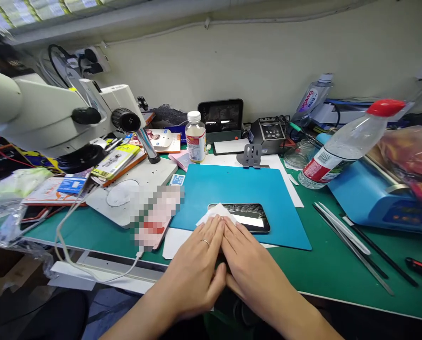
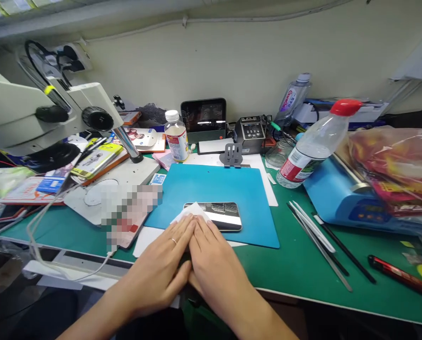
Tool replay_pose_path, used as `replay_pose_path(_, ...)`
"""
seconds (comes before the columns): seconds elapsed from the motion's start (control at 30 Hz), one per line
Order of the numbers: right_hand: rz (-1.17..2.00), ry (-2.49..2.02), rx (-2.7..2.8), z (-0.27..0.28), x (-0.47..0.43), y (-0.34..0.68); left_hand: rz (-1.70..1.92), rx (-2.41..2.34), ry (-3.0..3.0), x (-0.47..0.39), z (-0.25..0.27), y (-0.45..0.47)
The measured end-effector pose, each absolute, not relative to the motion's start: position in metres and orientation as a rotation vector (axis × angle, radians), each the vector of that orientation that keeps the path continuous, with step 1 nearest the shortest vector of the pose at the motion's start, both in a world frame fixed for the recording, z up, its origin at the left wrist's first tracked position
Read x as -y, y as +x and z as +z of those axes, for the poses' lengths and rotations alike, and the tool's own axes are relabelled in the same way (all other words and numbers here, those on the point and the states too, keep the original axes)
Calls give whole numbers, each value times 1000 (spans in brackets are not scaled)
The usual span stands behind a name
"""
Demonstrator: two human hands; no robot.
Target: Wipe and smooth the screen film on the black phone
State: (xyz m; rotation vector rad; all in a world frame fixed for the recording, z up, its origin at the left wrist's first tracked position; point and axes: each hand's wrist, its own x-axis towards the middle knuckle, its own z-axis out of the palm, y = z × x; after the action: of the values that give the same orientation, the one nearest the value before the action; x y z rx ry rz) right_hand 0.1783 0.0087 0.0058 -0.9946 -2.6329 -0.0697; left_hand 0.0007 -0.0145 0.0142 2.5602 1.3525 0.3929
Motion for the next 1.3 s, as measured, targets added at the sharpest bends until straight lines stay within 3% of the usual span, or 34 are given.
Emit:
replay_pose_path(0.4, 117, -1235, 2786, 17, -15, 224, 443, -1279, 2602, -9, 6, 47)
replay_pose_path(0.73, -82, -1276, 2765, 12, -5, 253, 339, -1230, 2617, -9, 11, 78)
replay_pose_path(1.0, 99, -1272, 2746, 9, -32, 262, 241, -1353, 2613, -36, 15, 90)
replay_pose_path(1.3, -25, -1196, 2758, 8, -9, 233, 249, -1380, 2665, -5, 16, 59)
